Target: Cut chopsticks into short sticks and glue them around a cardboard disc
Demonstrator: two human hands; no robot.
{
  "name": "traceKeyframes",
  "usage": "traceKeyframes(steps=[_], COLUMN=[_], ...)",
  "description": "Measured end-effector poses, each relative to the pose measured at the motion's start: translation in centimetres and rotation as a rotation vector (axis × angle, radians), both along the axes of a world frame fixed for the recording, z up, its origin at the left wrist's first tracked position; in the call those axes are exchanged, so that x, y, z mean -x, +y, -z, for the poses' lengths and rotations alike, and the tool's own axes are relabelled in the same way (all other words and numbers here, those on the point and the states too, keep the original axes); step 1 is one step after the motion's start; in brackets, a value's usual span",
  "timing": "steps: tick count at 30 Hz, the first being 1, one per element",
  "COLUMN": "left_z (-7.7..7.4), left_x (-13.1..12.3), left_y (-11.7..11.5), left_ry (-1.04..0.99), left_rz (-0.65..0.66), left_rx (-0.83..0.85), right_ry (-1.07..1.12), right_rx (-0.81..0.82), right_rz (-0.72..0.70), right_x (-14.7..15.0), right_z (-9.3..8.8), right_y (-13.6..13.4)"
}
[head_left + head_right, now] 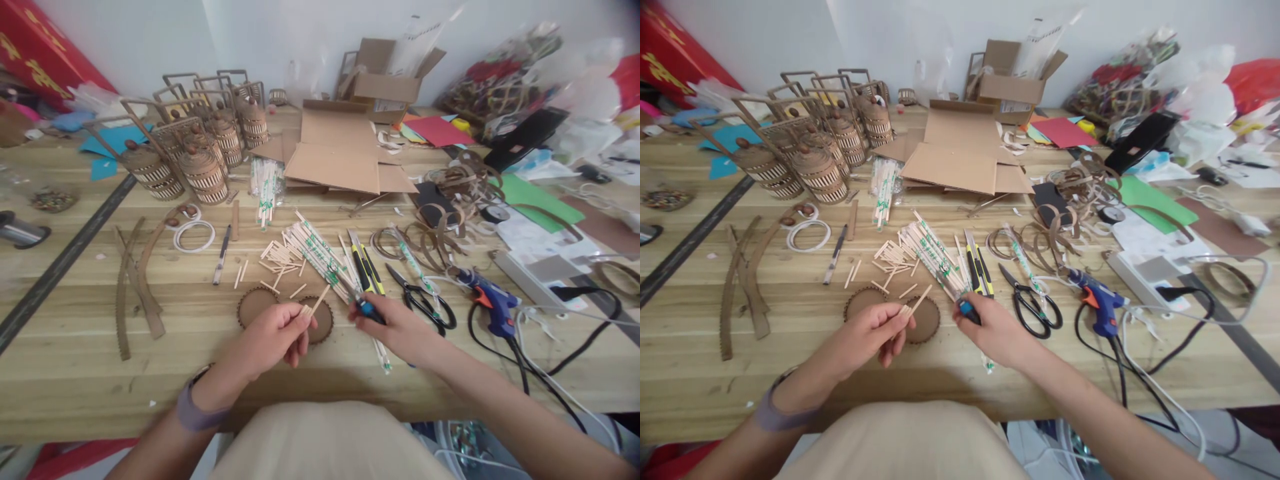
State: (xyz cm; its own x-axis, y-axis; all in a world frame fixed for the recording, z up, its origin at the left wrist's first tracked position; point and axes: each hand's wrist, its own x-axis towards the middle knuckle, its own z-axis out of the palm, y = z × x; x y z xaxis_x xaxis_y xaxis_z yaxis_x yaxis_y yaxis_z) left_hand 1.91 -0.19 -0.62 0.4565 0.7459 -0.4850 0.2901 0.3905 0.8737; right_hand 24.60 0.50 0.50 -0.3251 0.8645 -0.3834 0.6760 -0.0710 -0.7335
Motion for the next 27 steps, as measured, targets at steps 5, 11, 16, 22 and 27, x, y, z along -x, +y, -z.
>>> traceKeyframes(steps=[5,11,16,22,27], left_z=[-0.4,-0.9,-0.3,0.6,0.4], left_x=[-0.4,-1.4,-2.0,-2.4,-0.3], left_y=[-0.3,-0.6,-0.7,-0.5,0.3], left_ry=[0.16,0.42,0.646,0.751,0.057], left_rz=[0.167,0.208,0.239,0.209,0.164], left_rx=[-0.172,-0.418,-0.53,-0.563,-0.112], right_ry=[-0.064,-0.337,-0.497,-0.587,-0.16], right_rx=[-0.545,-0.559,-0.493,-0.467,-0.323], right_rz=[-0.1,-0.232,-0.196,-0.155,-0.168], right_x=[0.7,2.9,3.9,5.2,3.1], right_z=[-0.2,0.6,0.7,1.2,-0.1], right_y=[-0.4,-1.3,-1.2,-0.6,0.8])
